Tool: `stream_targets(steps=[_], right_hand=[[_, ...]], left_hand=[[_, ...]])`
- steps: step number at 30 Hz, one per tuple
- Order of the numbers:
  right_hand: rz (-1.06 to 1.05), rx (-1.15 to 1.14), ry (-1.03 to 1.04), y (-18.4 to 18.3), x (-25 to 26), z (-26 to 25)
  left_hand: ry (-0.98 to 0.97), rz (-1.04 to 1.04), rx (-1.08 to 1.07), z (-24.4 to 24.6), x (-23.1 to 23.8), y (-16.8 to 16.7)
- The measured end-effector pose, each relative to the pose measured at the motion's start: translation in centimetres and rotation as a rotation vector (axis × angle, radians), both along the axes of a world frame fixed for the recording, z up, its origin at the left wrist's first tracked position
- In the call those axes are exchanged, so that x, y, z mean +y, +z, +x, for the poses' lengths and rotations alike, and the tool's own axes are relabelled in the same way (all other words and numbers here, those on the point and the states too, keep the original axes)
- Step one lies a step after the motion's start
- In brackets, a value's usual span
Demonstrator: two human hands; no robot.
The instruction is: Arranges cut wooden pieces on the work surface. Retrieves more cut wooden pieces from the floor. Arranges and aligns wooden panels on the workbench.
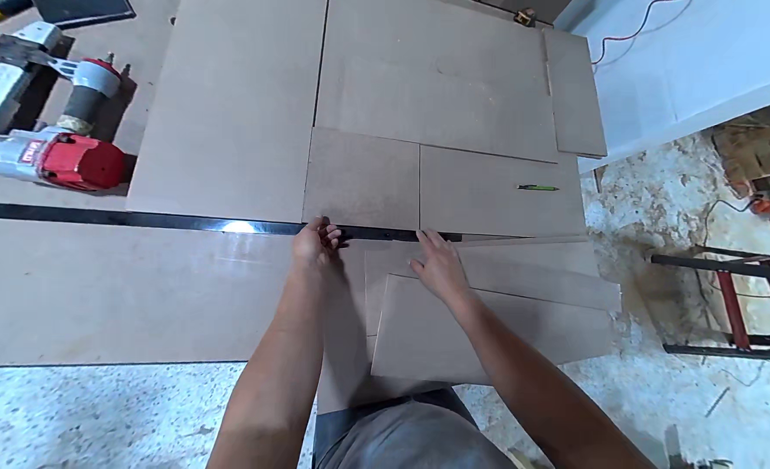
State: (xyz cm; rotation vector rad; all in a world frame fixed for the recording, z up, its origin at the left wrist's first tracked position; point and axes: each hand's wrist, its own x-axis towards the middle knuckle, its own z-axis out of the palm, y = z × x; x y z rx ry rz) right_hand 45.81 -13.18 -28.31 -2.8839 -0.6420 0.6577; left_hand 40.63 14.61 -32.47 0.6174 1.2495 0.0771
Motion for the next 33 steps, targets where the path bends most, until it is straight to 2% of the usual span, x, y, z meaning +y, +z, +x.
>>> stream_targets(steps=[3, 6, 9, 12, 16, 20, 24, 26, 27, 30, 31, 33], right_hand=[[0.058, -0.041, -0.018, 0.1, -2.7, -3.4], [0.152, -0.034, -0.095, 0.5, -5.7, -5.8], [0.296, 0.012, -0.25, 2.2, -7.9, -6.5], [0.526, 0.219, -0.536, 3.8, -9.8, -5.4], [0.901, 0.567, -0.9, 5.2, -12.9, -3.7], [1.129, 0.775, -0.992, 5.4, -18.1, -4.0], [1.046, 0.683, -1.038, 4.1, -23.5, -6.3], [0.873, 0.557, -0.956, 3.5, -25.3, -6.5], [0.742, 0.471, -0.852, 3.3, -25.8, -6.2], [0.451, 0.193, -0.49, 2.7, -25.4, -3.8], [0.39, 0.13, -0.372, 2.4, -24.5, -2.6], [0.292, 0.039, -0.136, 1.3, -22.4, -0.6]], left_hand=[[-0.111, 0.058, -0.011, 0.3, 0.3, -0.7], [-0.235, 0.229, -0.093, 0.4, 0.1, -0.5], [-0.162, 0.236, -0.301, -0.5, -0.5, 1.3], [-0.076, 0.263, -0.467, -2.5, -1.9, 3.9], [-0.18, 0.226, -0.593, -8.9, -5.1, 6.5], [-0.281, 0.144, -0.49, -16.8, -12.1, 6.5], [-0.308, -0.035, -0.298, -22.6, -19.8, 3.5], [-0.502, -0.086, -0.128, -24.2, -21.7, 1.8], [-0.696, -0.026, 0.008, -24.9, -22.1, 1.5], [-1.339, 0.451, 0.451, -26.4, -22.4, 2.1], [-1.427, 0.63, 0.529, -26.9, -22.6, 2.7], [-1.421, 0.983, 0.496, -27.9, -23.0, 3.8]])
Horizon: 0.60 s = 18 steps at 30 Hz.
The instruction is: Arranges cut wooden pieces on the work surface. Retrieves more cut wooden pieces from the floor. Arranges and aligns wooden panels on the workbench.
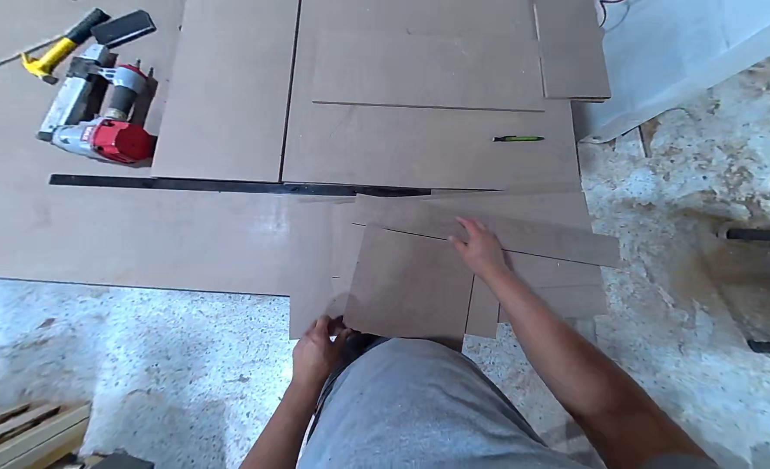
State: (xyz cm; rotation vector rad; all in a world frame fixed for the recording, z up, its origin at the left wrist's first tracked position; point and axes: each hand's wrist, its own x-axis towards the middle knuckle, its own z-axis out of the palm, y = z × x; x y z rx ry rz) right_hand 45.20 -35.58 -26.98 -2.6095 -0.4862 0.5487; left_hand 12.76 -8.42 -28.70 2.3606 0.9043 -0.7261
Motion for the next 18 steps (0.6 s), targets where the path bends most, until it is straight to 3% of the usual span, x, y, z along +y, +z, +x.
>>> stream_targets(steps=[3, 6, 13, 18], right_hand=[[-0.072, -0.111, 0.257, -1.7, 3.3, 1.5], [-0.123, -0.144, 0.373, -3.0, 5.5, 3.2], [-0.183, -0.069, 0.441, -4.2, 6.5, 4.0], [-0.136, -0.08, 0.47, -4.5, 5.7, 2.5]], left_hand=[[-0.261, 0.066, -0.239, -0.1, 0.1, -1.0], [-0.41, 0.075, -0.252, 1.1, -0.4, -2.2], [-0.396, 0.161, -0.226, 1.8, -1.0, -3.0], [-0.421, 0.212, -0.38, 0.9, -0.7, -3.7]])
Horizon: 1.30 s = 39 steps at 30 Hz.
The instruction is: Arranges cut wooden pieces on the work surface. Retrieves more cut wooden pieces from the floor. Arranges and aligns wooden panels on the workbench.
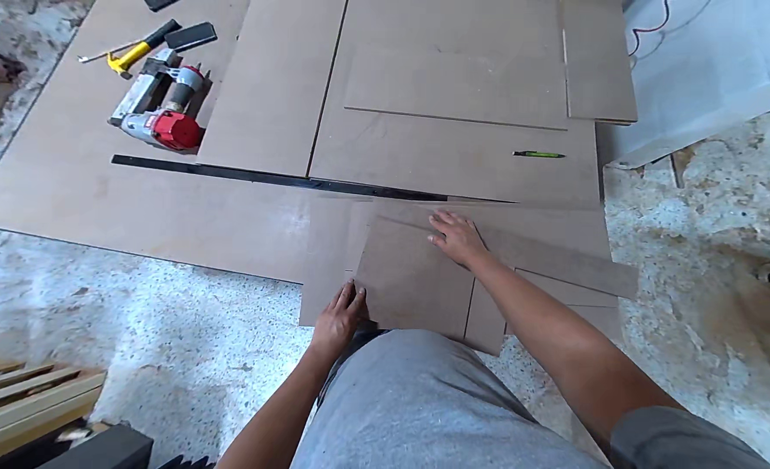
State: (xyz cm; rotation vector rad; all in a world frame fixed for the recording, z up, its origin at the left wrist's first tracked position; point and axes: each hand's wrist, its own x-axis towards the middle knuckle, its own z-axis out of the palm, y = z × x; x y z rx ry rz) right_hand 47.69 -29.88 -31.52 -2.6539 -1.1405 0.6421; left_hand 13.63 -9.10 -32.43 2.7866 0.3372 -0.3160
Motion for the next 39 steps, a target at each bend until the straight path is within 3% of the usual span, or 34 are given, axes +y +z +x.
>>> stream_targets(steps=[6, 9, 18, 32, 39], right_hand=[[-0.019, -0.031, -0.042, 0.2, 0.1, -1.7], [-0.065, -0.043, -0.035, 0.2, 0.6, -2.2], [-0.047, -0.045, -0.078, 0.7, 0.9, -2.0], [0.01, 0.1, -0.121, 0.6, 1.0, -0.2], [-0.01, 0.041, -0.061, 0.6, 1.0, -0.3]], left_hand=[[0.073, 0.007, -0.064, -0.3, -0.3, 0.1], [0.13, -0.025, 0.003, -0.2, 0.2, 0.5], [-0.028, -0.137, 0.02, -0.1, 2.4, 0.0], [-0.116, -0.23, -0.06, 0.3, 3.0, -0.4], [-0.124, -0.181, -0.103, 0.2, 2.6, -0.3]])
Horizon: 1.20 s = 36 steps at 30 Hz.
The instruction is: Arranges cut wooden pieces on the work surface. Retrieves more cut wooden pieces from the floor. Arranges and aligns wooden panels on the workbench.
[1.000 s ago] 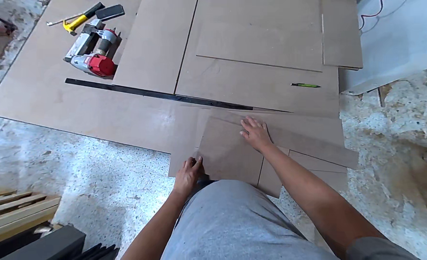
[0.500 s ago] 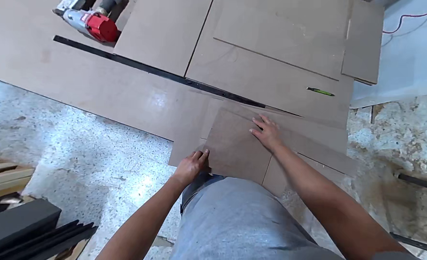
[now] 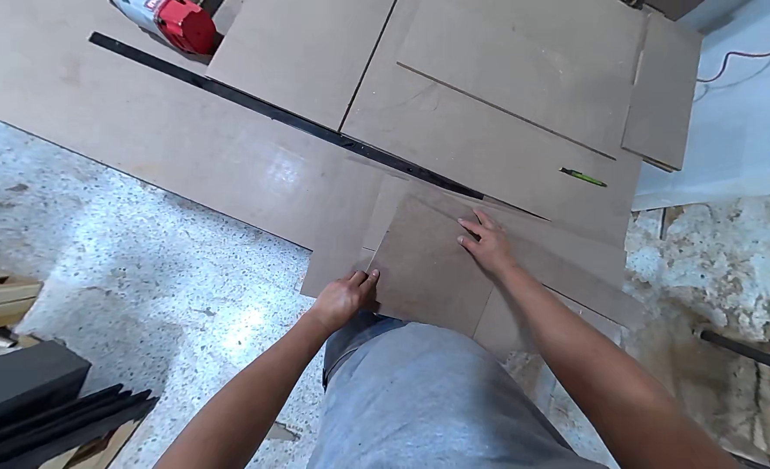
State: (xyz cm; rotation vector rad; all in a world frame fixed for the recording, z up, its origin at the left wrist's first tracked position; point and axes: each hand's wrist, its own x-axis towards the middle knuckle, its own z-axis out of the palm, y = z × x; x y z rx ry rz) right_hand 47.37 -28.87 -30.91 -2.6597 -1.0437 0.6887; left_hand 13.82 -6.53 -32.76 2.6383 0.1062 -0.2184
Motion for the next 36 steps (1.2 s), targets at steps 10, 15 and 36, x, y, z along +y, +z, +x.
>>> stream_targets(steps=[10, 15, 36], right_hand=[[0.022, -0.048, 0.044, -1.0, -0.9, -0.1], [-0.047, -0.103, 0.063, -1.0, -0.6, -0.1], [0.062, -0.255, 0.008, -2.8, -1.3, -2.2]], left_hand=[[0.022, -0.087, -0.032, -0.5, 0.3, -0.7], [-0.032, -0.118, -0.066, -0.4, 1.3, -1.5], [-0.029, -0.008, -0.028, 7.1, 3.4, 3.5]])
